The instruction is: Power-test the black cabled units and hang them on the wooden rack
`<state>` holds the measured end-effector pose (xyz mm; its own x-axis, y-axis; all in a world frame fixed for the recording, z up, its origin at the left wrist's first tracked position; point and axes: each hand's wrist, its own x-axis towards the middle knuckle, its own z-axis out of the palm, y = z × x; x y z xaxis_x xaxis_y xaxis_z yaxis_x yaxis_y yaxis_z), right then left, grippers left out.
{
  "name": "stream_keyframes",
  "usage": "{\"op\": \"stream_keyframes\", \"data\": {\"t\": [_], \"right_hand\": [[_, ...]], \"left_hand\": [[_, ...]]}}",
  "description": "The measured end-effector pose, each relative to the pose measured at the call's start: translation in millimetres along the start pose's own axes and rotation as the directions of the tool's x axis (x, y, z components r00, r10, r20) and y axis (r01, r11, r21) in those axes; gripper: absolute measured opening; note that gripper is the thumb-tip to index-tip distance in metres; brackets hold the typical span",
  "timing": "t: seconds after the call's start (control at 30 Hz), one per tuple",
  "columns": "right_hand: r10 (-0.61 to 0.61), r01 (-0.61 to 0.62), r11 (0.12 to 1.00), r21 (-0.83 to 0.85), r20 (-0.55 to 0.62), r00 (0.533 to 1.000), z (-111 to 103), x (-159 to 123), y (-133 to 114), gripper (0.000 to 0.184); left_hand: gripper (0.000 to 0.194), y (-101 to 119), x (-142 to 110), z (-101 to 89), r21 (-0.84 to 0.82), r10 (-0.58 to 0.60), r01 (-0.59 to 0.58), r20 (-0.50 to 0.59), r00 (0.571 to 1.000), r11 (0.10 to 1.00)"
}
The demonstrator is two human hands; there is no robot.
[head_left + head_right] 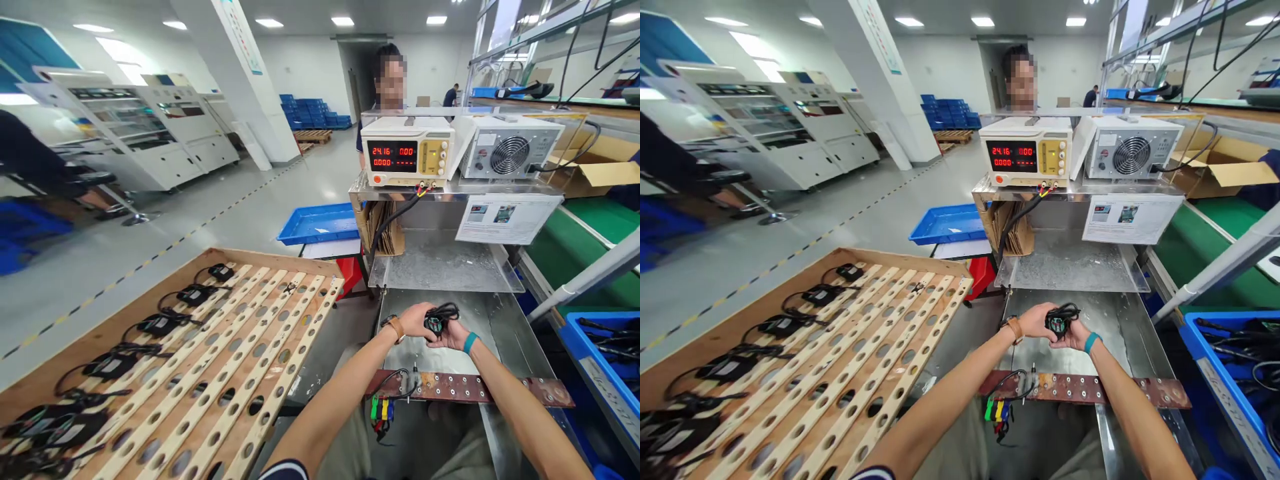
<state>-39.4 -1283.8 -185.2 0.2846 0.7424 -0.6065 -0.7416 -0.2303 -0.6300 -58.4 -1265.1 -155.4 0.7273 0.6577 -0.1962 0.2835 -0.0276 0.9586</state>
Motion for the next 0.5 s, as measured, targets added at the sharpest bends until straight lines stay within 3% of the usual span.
{"op": "stream_keyframes", "data": {"t": [0.07,0.13,0.2,0.23,0.3,0.37,0.43,0.5], "right_hand": [[0.067,-0.068,0.998,0.016,0.061,0.996,-0.3,-0.7,1.2,0.029],[0.122,-0.123,0.992,0.004,0.087,0.989,-1.2,-1.0,3.4,0.024],[0.127,-0.126,0.991,-0.041,0.026,0.992,-5.2,0.5,6.9,0.025],[0.112,-0.112,0.991,-0.070,0.000,0.994,-9.3,2.9,8.6,0.028],[0.058,-0.061,0.993,-0.098,-0.035,0.998,-22.2,12.0,10.4,0.031],[0.065,-0.072,0.985,-0.154,-0.049,0.997,-37.9,25.0,9.2,0.035],[0.054,-0.055,0.942,-0.330,-0.012,0.998,-49.3,35.2,5.8,0.042],[-0.034,0.058,0.848,-0.526,0.054,0.998,-50.2,36.3,2.4,0.047]], "left_hand": [[0.042,-4.3,4.0,-36.0,0.085,0.108,-0.120,0.130,0.986,0.989],[0.034,-2.2,8.1,-81.6,0.121,0.184,-0.223,0.270,0.945,0.967],[0.031,4.5,10.1,-119.1,0.172,0.209,-0.305,0.422,0.882,0.937],[0.031,7.7,11.0,-131.2,0.201,0.214,-0.360,0.515,0.830,0.911],[0.033,10.2,16.1,-141.1,0.232,0.223,-0.473,0.655,0.722,0.850],[0.038,6.4,25.7,-138.8,0.244,0.259,-0.553,0.690,0.676,0.796],[0.041,-0.1,33.0,-134.9,0.275,0.276,-0.587,0.682,0.677,0.761],[0.041,-3.7,30.8,-136.4,0.298,0.281,-0.586,0.660,0.697,0.753]]}}
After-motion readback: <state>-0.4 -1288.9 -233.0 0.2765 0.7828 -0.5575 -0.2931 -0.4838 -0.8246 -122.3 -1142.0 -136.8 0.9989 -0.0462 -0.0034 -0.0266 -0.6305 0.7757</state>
